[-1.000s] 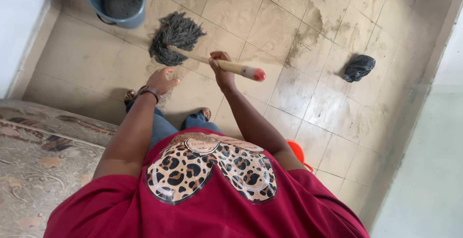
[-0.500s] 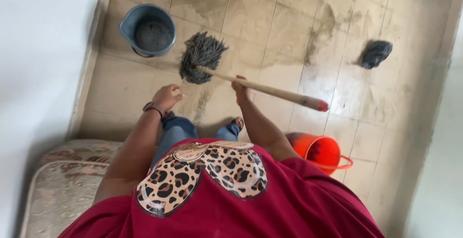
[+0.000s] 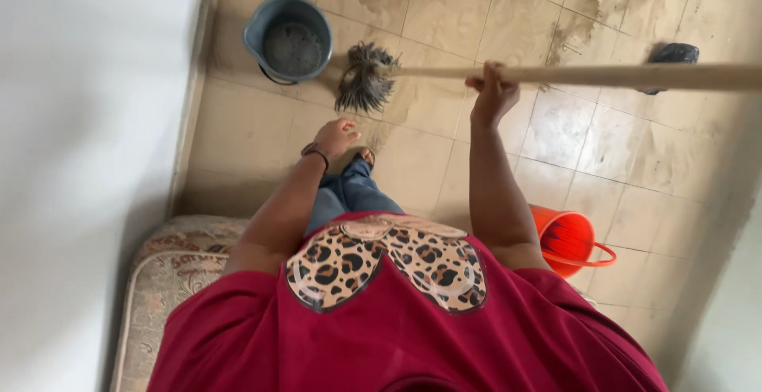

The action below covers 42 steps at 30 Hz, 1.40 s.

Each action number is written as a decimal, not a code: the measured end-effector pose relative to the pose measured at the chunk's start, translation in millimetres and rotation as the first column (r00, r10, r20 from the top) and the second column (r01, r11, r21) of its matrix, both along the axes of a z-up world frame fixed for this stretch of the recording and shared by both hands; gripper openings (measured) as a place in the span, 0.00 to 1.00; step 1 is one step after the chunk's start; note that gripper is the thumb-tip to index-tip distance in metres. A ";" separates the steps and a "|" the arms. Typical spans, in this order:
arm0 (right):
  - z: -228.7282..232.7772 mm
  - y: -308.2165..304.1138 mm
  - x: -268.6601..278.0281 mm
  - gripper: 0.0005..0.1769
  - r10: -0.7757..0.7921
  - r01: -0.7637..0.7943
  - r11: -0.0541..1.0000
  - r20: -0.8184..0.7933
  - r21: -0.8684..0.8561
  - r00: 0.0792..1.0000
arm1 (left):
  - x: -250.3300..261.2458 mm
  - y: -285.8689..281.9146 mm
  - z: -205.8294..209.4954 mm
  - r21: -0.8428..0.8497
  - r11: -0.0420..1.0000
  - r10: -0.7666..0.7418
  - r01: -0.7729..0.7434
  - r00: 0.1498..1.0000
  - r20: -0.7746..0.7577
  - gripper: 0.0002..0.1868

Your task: The person mops a tiled floor using a mop and a bucket of water, repeatedly dipping the mop and wringing it out by hand over the bucket.

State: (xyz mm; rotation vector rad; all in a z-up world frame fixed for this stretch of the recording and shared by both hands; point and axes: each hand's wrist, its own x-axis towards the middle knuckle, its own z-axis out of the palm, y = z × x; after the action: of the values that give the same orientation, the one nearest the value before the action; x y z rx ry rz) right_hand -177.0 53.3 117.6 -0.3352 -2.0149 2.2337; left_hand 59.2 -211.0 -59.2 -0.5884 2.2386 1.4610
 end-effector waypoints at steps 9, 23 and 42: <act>165.2 8.3 -59.4 0.10 0.080 -0.079 0.997 -0.234 0.014 0.969 | -56.6 -3.2 8.6 -0.037 0.998 -0.038 0.043 0.992 0.120 0.28; 181.6 -91.7 -87.0 0.07 0.357 -0.392 0.907 -0.215 -0.153 0.909 | -158.9 -23.3 30.0 0.334 0.876 0.396 -0.349 0.915 -0.082 0.37; -66.1 -222.6 -11.7 0.05 0.477 -0.458 0.879 0.306 -0.136 0.824 | -3.0 -183.0 -41.4 0.329 0.804 0.514 -0.495 0.857 0.035 0.28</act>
State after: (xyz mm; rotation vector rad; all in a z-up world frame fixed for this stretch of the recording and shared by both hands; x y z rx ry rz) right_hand -188.7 -169.3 51.5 -0.2531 -2.4286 2.6807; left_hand 56.1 -394.0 -100.6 -1.1019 1.8826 2.0778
